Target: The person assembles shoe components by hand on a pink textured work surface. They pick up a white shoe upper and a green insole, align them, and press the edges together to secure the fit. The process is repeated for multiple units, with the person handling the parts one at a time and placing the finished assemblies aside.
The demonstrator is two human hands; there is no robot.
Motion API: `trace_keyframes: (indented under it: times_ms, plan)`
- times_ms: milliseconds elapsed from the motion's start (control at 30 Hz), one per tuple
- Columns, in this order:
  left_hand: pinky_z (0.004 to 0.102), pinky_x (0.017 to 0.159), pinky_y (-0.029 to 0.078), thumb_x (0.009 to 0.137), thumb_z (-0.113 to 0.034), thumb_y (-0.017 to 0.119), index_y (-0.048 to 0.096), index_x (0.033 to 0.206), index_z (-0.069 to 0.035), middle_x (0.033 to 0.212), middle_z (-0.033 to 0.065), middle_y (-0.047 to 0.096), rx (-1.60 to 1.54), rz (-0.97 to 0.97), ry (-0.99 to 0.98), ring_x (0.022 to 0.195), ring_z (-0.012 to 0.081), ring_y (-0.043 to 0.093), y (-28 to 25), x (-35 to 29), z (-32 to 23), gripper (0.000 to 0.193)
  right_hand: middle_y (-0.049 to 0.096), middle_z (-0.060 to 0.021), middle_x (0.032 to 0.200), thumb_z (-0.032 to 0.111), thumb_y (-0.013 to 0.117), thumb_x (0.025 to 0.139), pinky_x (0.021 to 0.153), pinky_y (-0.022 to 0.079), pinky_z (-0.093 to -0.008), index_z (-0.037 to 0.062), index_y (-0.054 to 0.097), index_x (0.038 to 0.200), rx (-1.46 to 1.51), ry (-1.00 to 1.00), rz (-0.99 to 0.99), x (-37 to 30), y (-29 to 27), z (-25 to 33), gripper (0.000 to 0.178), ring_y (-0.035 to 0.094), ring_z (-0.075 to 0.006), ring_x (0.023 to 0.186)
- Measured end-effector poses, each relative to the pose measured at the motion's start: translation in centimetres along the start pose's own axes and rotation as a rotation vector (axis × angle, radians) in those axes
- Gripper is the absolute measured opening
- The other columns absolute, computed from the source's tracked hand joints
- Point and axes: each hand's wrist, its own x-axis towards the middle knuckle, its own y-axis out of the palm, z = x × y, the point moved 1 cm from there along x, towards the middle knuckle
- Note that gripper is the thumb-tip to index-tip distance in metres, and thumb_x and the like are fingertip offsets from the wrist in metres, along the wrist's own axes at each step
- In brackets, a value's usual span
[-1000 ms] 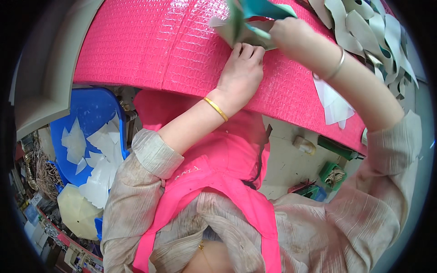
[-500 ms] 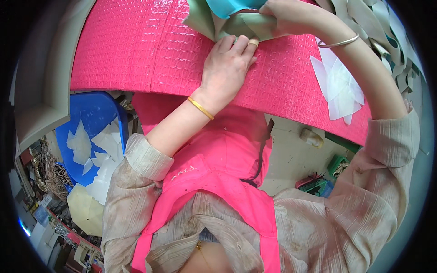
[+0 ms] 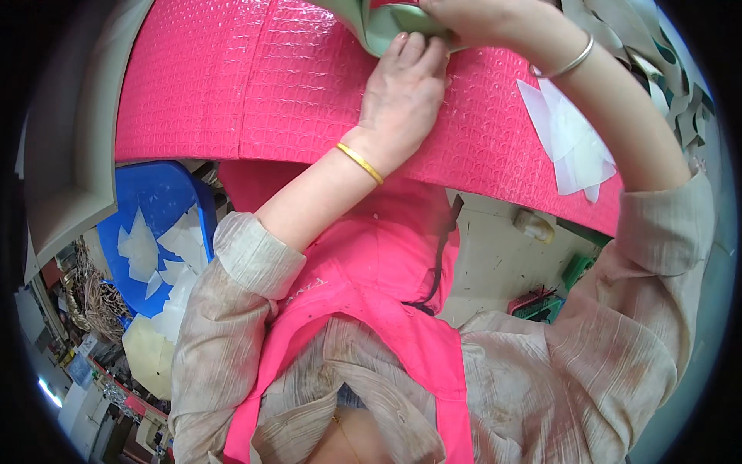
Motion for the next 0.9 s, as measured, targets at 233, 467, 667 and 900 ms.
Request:
trace_keyframes:
  times_ms: [233,467,667,900]
  plan:
    - [0.0342,0.082,0.038,0.072,-0.021,0.061,0.060,0.102,-0.006,0.092,0.0045,0.052,0.008,-0.074,-0.019,0.087,0.0214,0.047,1.5,0.9,-0.8,0.033,0.062,-0.0169,0.077,0.019,0.054,0.079,0.060,0.048,-0.0388,0.0015,0.056,0.089,-0.084,0.009,0.010,0.3,0.2,0.0,0.020,0.062,-0.0294,0.070]
    - [0.0358,0.085,0.034,0.072,-0.017,0.055,0.065,0.091,-0.010,0.088,0.0013,0.052,0.062,-0.046,-0.055,0.089,0.0190,0.047,2.5,2.0,-1.9,0.022,0.062,-0.0175,0.088,0.007,0.058,0.068,0.063,0.049,-0.0336,-0.0027,0.056,0.092,0.438,0.251,-0.054,-1.3,-0.7,-1.5,0.027,0.060,-0.0301,0.071]
    - [0.0288,0.084,0.034,0.066,-0.016,0.055,0.065,0.060,-0.014,0.077,-0.0001,0.058,0.342,0.099,0.662,0.080,0.0141,0.053,-0.1,6.0,0.5,0.011,0.044,-0.0136,0.121,0.004,0.071,0.058,0.104,0.028,-0.0368,0.0033,0.048,0.120,-0.109,-0.002,-0.222,-5.9,3.2,-4.3,0.065,0.034,-0.0286,0.121]
    - [0.0240,0.080,0.036,0.062,-0.017,0.057,0.063,0.056,-0.016,0.066,-0.0025,0.057,0.438,0.349,0.943,0.076,0.0115,0.053,-5.0,5.2,4.3,0.009,0.061,-0.0126,0.084,0.009,0.068,0.066,0.072,0.046,-0.0356,0.0010,0.056,0.093,0.534,-0.082,-0.414,-3.9,2.7,-2.3,0.031,0.060,-0.0268,0.078]
